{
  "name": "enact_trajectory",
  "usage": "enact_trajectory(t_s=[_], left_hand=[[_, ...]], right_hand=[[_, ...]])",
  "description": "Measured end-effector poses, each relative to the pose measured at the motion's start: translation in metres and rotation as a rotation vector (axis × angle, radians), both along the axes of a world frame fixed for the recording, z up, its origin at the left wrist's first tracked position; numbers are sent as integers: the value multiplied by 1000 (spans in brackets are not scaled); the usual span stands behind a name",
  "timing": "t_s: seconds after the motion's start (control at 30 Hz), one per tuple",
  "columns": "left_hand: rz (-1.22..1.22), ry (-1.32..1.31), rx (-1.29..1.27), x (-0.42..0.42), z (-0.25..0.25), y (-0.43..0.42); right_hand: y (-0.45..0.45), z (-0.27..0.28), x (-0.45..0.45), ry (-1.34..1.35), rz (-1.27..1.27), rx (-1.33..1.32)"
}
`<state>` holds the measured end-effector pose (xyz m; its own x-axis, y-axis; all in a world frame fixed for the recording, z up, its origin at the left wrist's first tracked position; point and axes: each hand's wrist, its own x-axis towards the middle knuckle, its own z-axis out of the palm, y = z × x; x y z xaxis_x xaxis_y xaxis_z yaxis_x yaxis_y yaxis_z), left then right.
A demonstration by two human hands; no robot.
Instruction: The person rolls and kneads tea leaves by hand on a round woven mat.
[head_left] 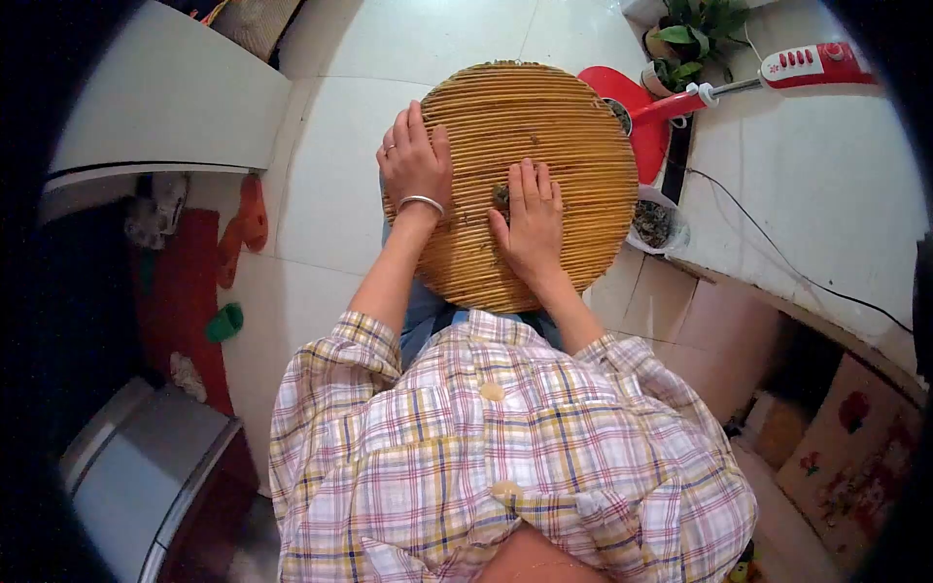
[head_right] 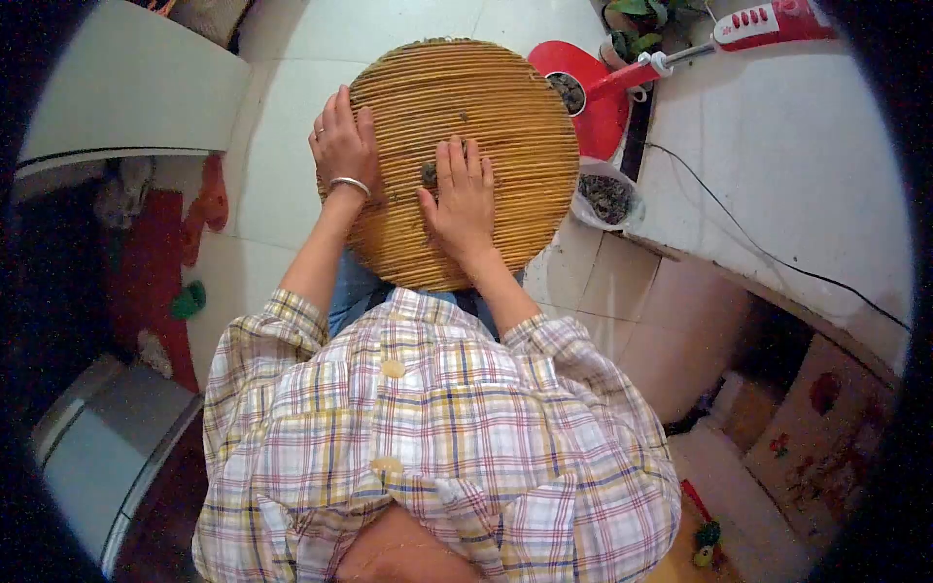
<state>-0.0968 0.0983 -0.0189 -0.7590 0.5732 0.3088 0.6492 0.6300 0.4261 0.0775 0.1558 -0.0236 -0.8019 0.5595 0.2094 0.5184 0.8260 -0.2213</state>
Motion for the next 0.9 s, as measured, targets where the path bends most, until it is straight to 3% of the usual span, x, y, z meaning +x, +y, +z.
enact_trajectory(t_s=[0.23,0.3,0.43,0.57,0.63,0.7,0.73,0.9], left_hand=[[2,-4,-20,-3,-1,-1],[2,14,-34,-2,-4,0],[-17,18,14,-3,-8,-1],[-18,30,18,-2,-6,0],[-9,30,22,-1,-4,0],[-6,-7,32,-2,-3,-1],[-4,-46,40,-2,-3,0],[-17,-85,88,-6,-4,-2]], right_hand=[[38,6,-72,213,-86,54],[25,7,-47,95,1,26],[10,2,1,250,87,-98],[30,14,-8,597,-107,-230],[49,5,-24,601,-124,-193],[51,8,-46,365,-107,-27],[42,13,-54,370,-107,-30],[0,4,-65,367,212,-1]])
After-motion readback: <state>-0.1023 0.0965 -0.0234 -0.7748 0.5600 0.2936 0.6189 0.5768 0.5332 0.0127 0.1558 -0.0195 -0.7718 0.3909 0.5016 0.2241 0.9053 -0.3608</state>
